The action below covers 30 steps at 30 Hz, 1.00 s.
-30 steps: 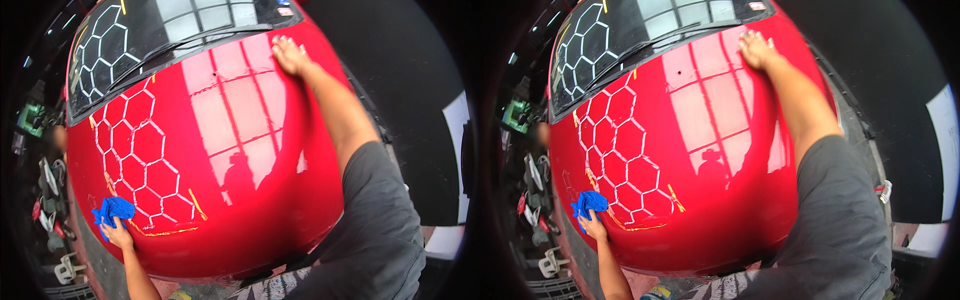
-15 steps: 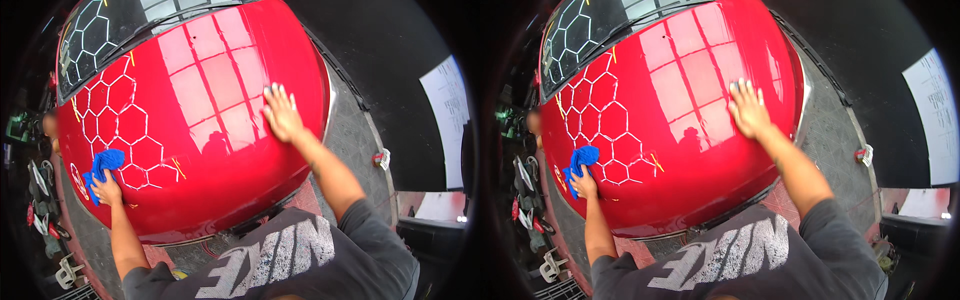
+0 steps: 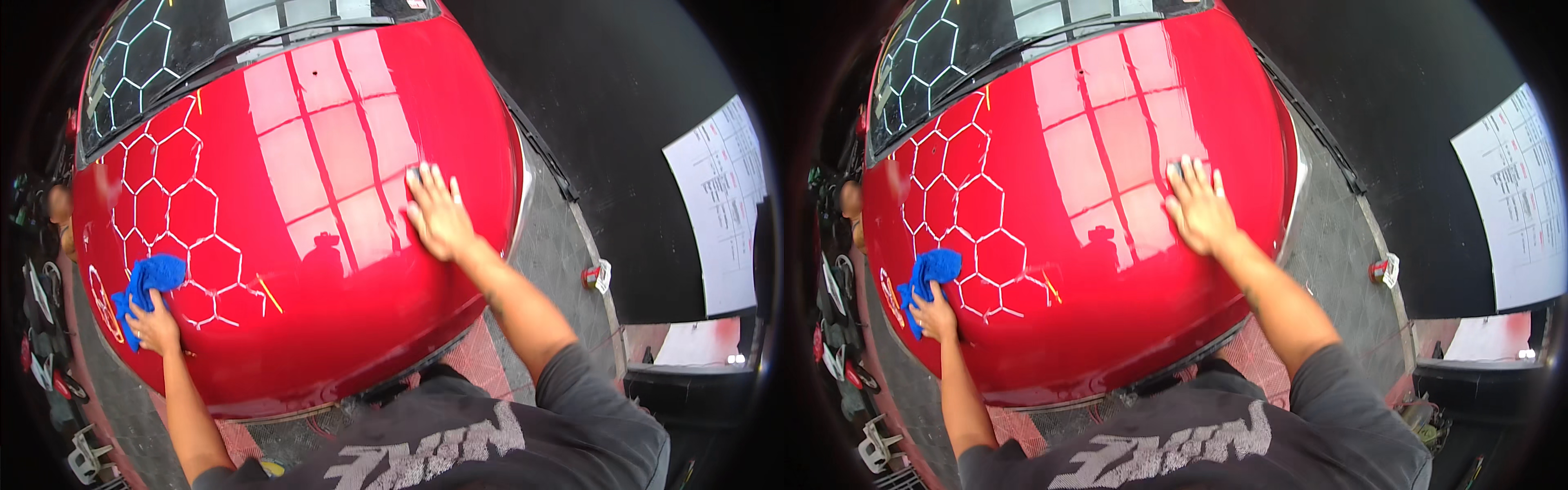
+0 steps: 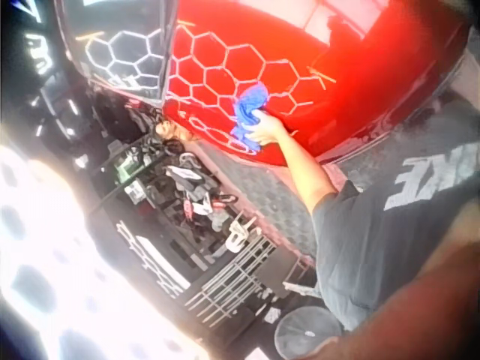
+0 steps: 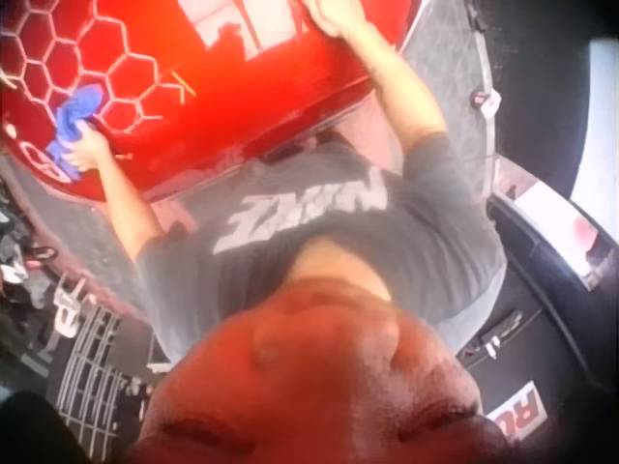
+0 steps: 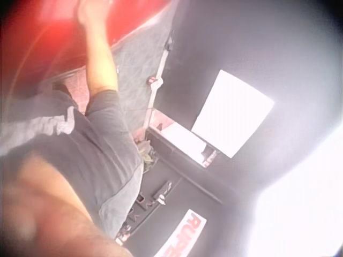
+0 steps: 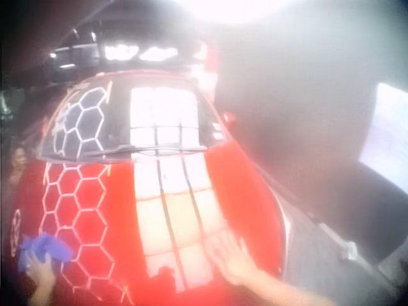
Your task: The person wipes the hood of a red car using a blue microfiber cloth. They repeatedly dip the cloth into a bucket of water and continue wiping the surface in sections.
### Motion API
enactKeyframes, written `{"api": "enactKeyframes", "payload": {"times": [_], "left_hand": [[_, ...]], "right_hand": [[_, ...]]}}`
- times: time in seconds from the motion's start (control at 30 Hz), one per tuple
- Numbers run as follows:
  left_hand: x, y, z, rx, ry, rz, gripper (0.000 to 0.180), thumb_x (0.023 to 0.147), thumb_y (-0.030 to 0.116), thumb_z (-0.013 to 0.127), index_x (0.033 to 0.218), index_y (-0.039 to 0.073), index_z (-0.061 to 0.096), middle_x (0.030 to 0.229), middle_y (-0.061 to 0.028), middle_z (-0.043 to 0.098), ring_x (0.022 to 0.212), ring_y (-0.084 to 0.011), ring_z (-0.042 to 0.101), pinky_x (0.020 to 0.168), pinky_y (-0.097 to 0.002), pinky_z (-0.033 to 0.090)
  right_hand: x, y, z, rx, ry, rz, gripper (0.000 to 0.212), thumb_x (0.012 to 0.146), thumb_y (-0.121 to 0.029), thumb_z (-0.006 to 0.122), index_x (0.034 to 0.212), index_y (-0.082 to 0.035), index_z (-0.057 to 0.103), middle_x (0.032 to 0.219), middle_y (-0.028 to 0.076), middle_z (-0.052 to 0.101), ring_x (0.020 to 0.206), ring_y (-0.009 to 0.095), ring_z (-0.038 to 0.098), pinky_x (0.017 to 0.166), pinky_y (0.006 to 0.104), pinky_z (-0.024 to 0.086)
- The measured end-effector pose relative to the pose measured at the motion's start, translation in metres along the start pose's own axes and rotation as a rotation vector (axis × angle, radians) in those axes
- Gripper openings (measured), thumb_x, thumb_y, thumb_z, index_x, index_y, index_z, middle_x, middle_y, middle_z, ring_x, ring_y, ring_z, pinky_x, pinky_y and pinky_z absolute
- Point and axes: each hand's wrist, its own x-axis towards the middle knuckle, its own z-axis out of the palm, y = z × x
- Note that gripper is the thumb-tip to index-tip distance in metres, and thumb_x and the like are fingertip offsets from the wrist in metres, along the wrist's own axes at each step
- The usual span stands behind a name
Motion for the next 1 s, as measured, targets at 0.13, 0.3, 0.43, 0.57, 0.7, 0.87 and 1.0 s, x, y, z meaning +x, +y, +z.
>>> {"api": "enactKeyframes", "payload": {"times": [0.13, 0.3, 0.43, 0.57, 0.7, 0.87, 1.0], "left_hand": [[0.005, -0.019, 0.001, -0.002, 0.038, 0.009, 0.077, 0.103, 0.070, 0.057, 0.164, 0.025, 0.045, 0.169, -0.0274, 0.039, 0.155, -0.0453, 0.040, 0.119, -0.0656, 0.038], [0.020, -0.046, 0.024, -0.007, 0.093, 0.143, 0.075, 0.105, 0.063, 0.058, 0.163, 0.017, 0.047, 0.166, -0.0277, 0.042, 0.153, -0.0470, 0.041, 0.124, -0.0555, 0.037], [0.027, -0.063, 0.029, 0.070, 0.057, 0.225, 0.076, 0.105, 0.064, 0.055, 0.164, 0.017, 0.045, 0.168, -0.0279, 0.039, 0.154, -0.0478, 0.039, 0.123, -0.0599, 0.036], [0.016, -0.020, 0.015, -0.038, 0.017, 0.049, 0.080, 0.102, 0.074, 0.054, 0.165, 0.026, 0.042, 0.170, -0.0267, 0.036, 0.155, -0.0461, 0.039, 0.120, -0.0674, 0.035], [0.004, 0.001, 0.002, -0.036, -0.008, -0.019, 0.085, 0.098, 0.080, 0.055, 0.166, 0.031, 0.042, 0.172, -0.0254, 0.035, 0.156, -0.0453, 0.038, 0.120, -0.0695, 0.034], [0.008, -0.001, -0.007, -0.026, -0.015, -0.028, 0.089, 0.097, 0.085, 0.051, 0.168, 0.032, 0.040, 0.173, -0.0243, 0.033, 0.160, -0.0437, 0.032, 0.120, -0.0707, 0.031], [0.000, 0.016, -0.007, -0.031, -0.052, 0.004, 0.088, 0.098, 0.084, 0.051, 0.168, 0.032, 0.040, 0.173, -0.0253, 0.033, 0.160, -0.0430, 0.032, 0.120, -0.0703, 0.033]], "right_hand": [[0.208, 0.057, -0.013, 0.027, 0.005, -0.005, 0.069, 0.116, -0.051, 0.032, 0.173, -0.014, 0.028, 0.181, 0.017, 0.021, 0.168, 0.039, 0.016, 0.134, 0.0642, 0.012], [0.411, 0.133, -0.027, 0.025, 0.020, 0.056, 0.074, 0.114, -0.062, 0.027, 0.175, -0.021, 0.025, 0.184, 0.016, 0.014, 0.170, 0.039, 0.009, 0.132, 0.0674, 0.009], [0.444, 0.143, -0.008, 0.050, 0.141, 0.004, 0.069, 0.114, -0.058, 0.029, 0.172, -0.021, 0.032, 0.182, 0.012, 0.024, 0.168, 0.039, 0.019, 0.130, 0.0709, 0.020], [0.333, 0.109, -0.004, 0.015, 0.047, 0.003, 0.069, 0.114, -0.058, 0.032, 0.172, -0.021, 0.030, 0.182, 0.015, 0.020, 0.168, 0.040, 0.015, 0.132, 0.0695, 0.016], [0.123, 0.047, -0.012, 0.041, -0.045, 0.014, 0.069, 0.116, -0.050, 0.035, 0.173, -0.012, 0.027, 0.182, 0.020, 0.015, 0.169, 0.039, 0.011, 0.135, 0.0619, 0.008], [-0.138, -0.052, 0.017, 0.135, -0.036, -0.005, 0.072, 0.112, -0.038, 0.052, 0.171, -0.004, 0.029, 0.178, 0.029, 0.018, 0.168, 0.046, 0.012, 0.133, 0.0629, 0.012], [-0.244, -0.079, 0.055, 0.191, -0.122, 0.065, 0.072, 0.110, -0.038, 0.057, 0.170, -0.007, 0.033, 0.178, 0.027, 0.022, 0.167, 0.046, 0.015, 0.133, 0.0639, 0.011]]}}
